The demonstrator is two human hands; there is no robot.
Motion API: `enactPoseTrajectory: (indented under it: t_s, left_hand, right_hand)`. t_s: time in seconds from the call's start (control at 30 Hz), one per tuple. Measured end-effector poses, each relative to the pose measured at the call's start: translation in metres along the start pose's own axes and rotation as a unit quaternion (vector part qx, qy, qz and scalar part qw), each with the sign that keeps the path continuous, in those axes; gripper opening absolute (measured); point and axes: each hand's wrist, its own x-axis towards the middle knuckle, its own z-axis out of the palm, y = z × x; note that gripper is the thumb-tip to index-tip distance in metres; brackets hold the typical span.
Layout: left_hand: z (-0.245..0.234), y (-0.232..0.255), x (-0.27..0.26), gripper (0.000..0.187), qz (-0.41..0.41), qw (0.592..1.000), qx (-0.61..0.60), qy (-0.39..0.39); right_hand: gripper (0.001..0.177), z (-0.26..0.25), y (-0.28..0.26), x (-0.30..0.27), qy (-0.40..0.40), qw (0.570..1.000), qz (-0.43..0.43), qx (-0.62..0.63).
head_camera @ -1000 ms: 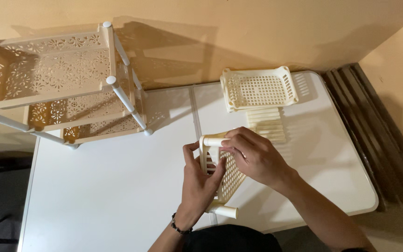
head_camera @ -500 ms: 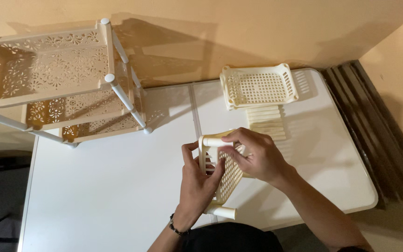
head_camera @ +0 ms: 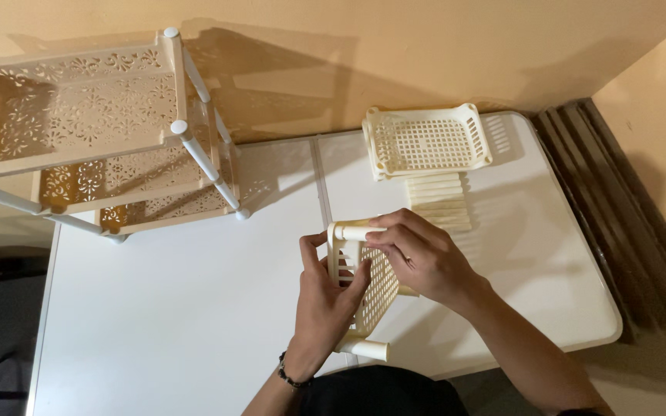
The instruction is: The person assembles a plastic storage rack by inserting white cylindrical rods into beige perforated trays. They connect multiple trays and rods to form a three-tiered structure, then disassemble it and begin reassembling it again.
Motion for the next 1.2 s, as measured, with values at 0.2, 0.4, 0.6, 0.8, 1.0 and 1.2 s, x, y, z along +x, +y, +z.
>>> enactPoseTrajectory:
  t_s: [0.2, 0.4, 0.6, 0.8, 1.0, 1.2]
  left_hand:
    - [0.0, 0.001, 0.001, 0.057, 0.007, 1.0, 0.008, -0.003]
    - [0.0, -0.001, -0.001, 0.057, -0.007, 1.0, 0.004, -0.014]
    - [0.0, 0.003, 0.0, 0.057, -0.003, 1.0, -0.016, -0.023]
    - [-0.002, 0.005, -0.002, 0.057, -0.048, 0.998, 0.028, -0.037]
    - [-0.005, 0.005, -0.002, 0.056, -0.047, 0.997, 0.005, -0.068]
    - [-0.013, 0.006, -0.005, 0.058, -0.073, 0.992, 0.011, -0.099]
  right_hand:
    - [0.034, 0.001, 0.002, -0.001, -0.042, 0.993, 0.096, 0.056]
    - [0.025, 0.004, 0.001, -0.005, 0.0, 1.0, -0.016, -0.019]
    - [0.029, 0.002, 0.005, -0.007, -0.044, 0.994, 0.097, 0.017]
    - [0.028, -0.001, 0.012, -0.012, -0.019, 0.994, -0.094, -0.059]
    - [0.022, -0.007, 0.016, -0.018, -0.026, 0.98, -0.148, -0.128]
    - [0.019, -0.006, 0.022, -0.03, -0.01, 0.972, -0.196, -0.132]
